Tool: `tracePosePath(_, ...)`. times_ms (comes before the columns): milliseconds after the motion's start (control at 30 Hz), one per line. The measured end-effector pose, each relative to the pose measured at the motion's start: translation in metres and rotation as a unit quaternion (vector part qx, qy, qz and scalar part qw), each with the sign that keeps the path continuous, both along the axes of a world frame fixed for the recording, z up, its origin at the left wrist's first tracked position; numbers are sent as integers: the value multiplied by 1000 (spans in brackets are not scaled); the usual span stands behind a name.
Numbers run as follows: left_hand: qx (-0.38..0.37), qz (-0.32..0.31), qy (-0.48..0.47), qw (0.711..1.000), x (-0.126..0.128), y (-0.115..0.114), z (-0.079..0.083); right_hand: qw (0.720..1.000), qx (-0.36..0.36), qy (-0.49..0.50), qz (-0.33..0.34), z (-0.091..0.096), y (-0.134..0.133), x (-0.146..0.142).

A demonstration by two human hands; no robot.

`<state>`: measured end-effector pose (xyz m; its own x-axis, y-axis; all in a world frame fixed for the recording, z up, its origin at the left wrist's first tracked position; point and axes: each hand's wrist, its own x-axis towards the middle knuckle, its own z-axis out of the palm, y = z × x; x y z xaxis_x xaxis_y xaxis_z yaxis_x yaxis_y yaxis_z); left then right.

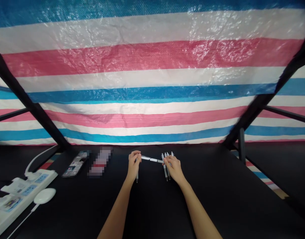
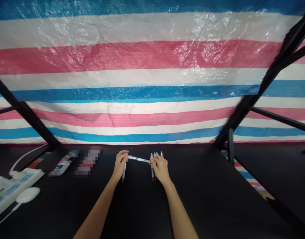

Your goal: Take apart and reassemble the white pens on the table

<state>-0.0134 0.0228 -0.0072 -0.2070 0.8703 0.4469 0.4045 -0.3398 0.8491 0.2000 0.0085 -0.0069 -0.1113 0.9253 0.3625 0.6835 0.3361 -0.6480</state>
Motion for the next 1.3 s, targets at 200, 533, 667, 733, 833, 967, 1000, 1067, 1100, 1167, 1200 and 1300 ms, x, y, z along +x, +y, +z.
tracePosePath(200,0,12,-19,1000,-2,0,2,997,53,46,8,-2,1,1)
tracePosePath(533,5,3,-23,1000,0,0,0,993,-5,82,82,8,-1,-2)
tracePosePath(667,-23,9,-55,998,-1,2,-2,996,28,68,50,4,0,-3)
tracePosePath(733,-40,10,-74,996,-1,3,-3,997,45,57,40,3,-1,-3)
tracePosePath(833,-60,11,-104,993,-1,4,-6,996,74,42,35,2,-2,-4)
tracePosePath(967,-83,14,-140,987,0,4,-9,993,116,23,30,3,-5,-7)
tracePosePath(1000,-87,14,-148,985,0,4,-9,992,124,20,28,3,-5,-7)
tracePosePath(1067,-90,14,-159,983,-1,4,-9,991,130,16,28,4,-6,-8)
tracePosePath(1100,-90,14,-162,983,-1,4,-8,991,127,18,29,4,-6,-8)
tracePosePath(1167,-88,14,-164,982,-1,4,-7,994,105,32,28,6,-7,-8)
tracePosePath(1200,-88,14,-164,982,-1,3,-7,995,89,42,26,8,-7,-8)
tracePosePath(1300,-89,15,-158,983,0,2,-5,996,27,75,43,13,-8,-8)
